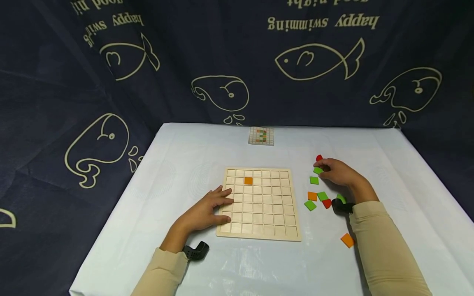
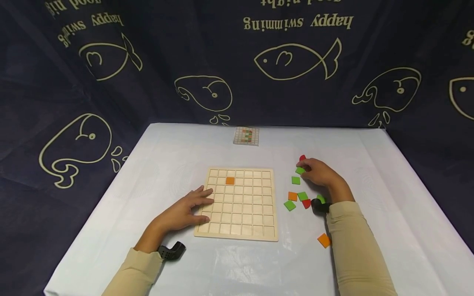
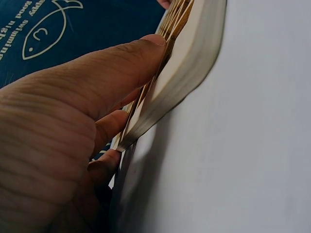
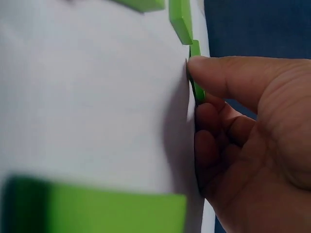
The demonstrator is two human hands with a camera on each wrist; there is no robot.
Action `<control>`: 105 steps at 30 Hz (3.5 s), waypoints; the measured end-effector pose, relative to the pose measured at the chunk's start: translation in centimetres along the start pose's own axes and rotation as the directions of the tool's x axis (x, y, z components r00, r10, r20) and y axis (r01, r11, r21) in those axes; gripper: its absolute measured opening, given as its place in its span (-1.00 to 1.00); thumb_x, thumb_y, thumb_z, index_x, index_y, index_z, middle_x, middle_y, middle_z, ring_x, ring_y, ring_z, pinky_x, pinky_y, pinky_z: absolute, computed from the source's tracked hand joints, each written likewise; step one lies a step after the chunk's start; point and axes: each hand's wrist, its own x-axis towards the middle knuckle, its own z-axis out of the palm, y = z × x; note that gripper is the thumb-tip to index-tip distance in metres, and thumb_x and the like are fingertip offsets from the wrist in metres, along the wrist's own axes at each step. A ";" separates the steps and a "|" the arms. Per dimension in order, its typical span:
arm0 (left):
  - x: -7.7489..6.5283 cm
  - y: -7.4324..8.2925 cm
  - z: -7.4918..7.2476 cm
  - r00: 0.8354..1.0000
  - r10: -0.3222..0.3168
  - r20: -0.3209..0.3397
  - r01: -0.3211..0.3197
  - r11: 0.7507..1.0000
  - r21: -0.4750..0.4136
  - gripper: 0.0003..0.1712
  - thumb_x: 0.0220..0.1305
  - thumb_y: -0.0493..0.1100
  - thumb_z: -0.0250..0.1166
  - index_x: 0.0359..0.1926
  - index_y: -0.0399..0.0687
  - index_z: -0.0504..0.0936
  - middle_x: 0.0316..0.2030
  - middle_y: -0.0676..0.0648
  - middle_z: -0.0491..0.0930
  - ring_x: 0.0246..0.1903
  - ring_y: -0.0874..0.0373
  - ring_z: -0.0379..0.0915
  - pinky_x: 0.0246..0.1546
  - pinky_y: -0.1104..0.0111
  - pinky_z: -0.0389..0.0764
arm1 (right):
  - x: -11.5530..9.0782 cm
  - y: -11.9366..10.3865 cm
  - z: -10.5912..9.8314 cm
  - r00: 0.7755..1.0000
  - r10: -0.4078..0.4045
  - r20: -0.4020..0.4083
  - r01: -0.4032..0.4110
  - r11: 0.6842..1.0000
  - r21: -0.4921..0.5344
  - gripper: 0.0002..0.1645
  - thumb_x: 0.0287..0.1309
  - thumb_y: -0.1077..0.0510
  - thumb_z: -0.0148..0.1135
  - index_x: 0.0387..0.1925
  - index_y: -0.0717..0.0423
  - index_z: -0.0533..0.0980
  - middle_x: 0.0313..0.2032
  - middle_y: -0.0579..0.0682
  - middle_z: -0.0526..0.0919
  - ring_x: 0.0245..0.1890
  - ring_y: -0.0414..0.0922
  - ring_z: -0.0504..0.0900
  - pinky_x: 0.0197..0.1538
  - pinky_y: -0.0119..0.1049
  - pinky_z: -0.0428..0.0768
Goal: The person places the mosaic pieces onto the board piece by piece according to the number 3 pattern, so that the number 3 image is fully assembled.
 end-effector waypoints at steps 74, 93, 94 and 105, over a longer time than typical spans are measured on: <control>-0.1 0.2 -0.1 1.000 -0.007 0.004 0.007 1.000 0.015 -0.38 0.18 -0.05 0.47 0.25 -0.11 0.58 0.45 -0.03 0.23 0.51 -0.03 -0.17 0.48 -0.02 -0.17 | 3.8 -13.0 7.7 0.888 -0.400 0.226 0.366 0.913 0.179 -0.60 0.32 0.33 0.16 0.17 0.21 0.52 -0.01 0.04 0.52 -0.11 -0.03 0.43 0.00 -0.09 0.47; -0.2 0.0 -0.1 1.000 -0.002 -0.006 0.002 1.000 0.014 -0.38 0.19 -0.03 0.47 0.25 -0.11 0.58 0.45 -0.03 0.23 0.51 -0.04 -0.15 0.48 -0.03 -0.15 | 4.2 -13.8 9.4 0.894 -0.366 0.259 0.358 0.930 0.077 -0.65 0.28 0.32 0.20 0.10 0.13 0.55 -0.02 0.04 0.53 -0.05 -0.03 0.49 0.10 -0.05 0.48; -0.2 0.1 -0.1 1.000 -0.002 -0.006 0.002 1.000 0.014 -0.38 0.19 -0.03 0.47 0.25 -0.11 0.58 0.45 -0.03 0.23 0.51 -0.03 -0.15 0.48 -0.02 -0.15 | 4.2 -13.8 9.4 0.895 -0.362 0.260 0.356 0.932 0.073 -0.65 0.28 0.32 0.20 0.10 0.13 0.55 -0.03 0.04 0.53 -0.06 -0.03 0.49 0.09 -0.05 0.48; -0.1 0.1 -0.1 1.000 -0.004 -0.007 0.004 1.000 0.010 -0.39 0.18 -0.04 0.47 0.24 -0.12 0.59 0.45 -0.04 0.24 0.51 -0.04 -0.14 0.48 -0.01 -0.15 | 4.2 -13.7 9.5 0.899 -0.357 0.255 0.353 0.933 0.065 -0.65 0.28 0.31 0.21 0.10 0.11 0.55 -0.02 0.03 0.53 -0.03 -0.01 0.49 0.10 -0.03 0.48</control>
